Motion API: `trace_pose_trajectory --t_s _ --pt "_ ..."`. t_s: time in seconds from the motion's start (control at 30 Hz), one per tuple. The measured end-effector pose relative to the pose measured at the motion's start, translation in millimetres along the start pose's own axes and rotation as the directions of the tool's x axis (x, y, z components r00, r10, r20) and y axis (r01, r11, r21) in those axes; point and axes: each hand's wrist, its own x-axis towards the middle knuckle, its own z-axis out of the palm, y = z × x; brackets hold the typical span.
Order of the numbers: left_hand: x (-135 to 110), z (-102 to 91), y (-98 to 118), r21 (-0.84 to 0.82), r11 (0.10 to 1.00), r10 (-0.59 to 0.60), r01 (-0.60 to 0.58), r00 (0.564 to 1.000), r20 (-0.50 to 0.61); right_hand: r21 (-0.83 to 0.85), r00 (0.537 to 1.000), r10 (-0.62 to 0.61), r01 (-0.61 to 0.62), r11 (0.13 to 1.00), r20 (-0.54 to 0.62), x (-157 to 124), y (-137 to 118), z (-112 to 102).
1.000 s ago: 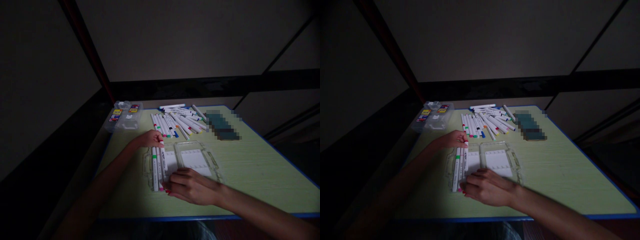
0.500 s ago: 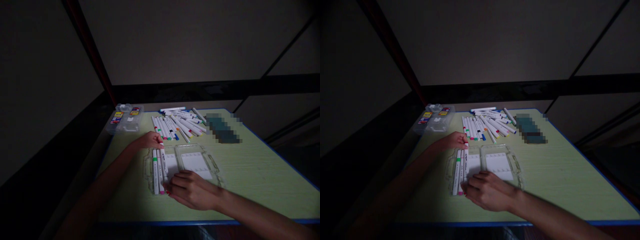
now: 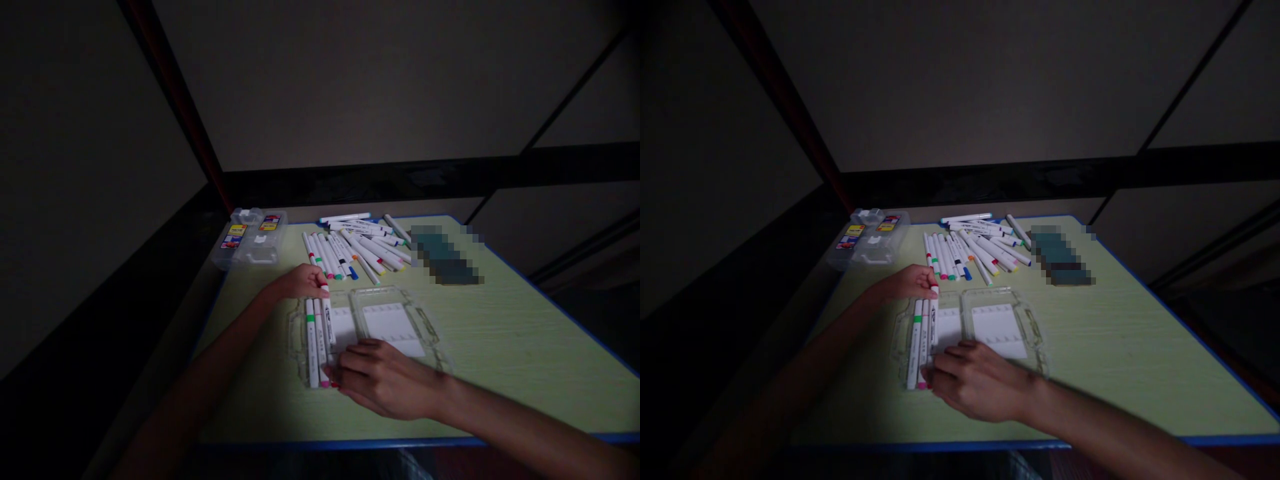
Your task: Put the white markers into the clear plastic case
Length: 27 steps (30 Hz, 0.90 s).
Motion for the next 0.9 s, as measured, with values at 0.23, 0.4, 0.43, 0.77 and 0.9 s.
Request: trace_pose_trajectory --t_s 0.23,0.4,0.43,0.77,0.9 --pt "-3.8 1.1 7.2 0.022 1.000 -0.015 0.015 1.000 -0.007 0.022 1.000 -0.005 0.005 1.000 0.018 -0.8 1.0 0.9" --pt "-5.9 0.9 9.4 0.037 0.999 -0.020 0.020 1.000 -0.008 0.051 0.999 0.009 -0.011 0.999 0.043 -0.5 1.0 -0.1" --pt "-6.3 0.8 9.7 0.036 0.999 -0.023 0.023 1.000 -0.009 0.054 0.999 0.010 -0.013 0.998 0.045 -0.4 1.1 -0.3" --pt "-5.9 0.7 12.4 0.069 0.997 -0.025 0.026 1.000 -0.009 0.081 0.998 0.025 -0.030 0.996 0.064 0.8 1.9 -1.0" --pt "-6.1 0.5 11.7 0.069 0.997 -0.019 0.020 1.000 -0.011 0.106 0.998 0.020 -0.027 0.994 0.065 -0.1 1.9 -0.8"
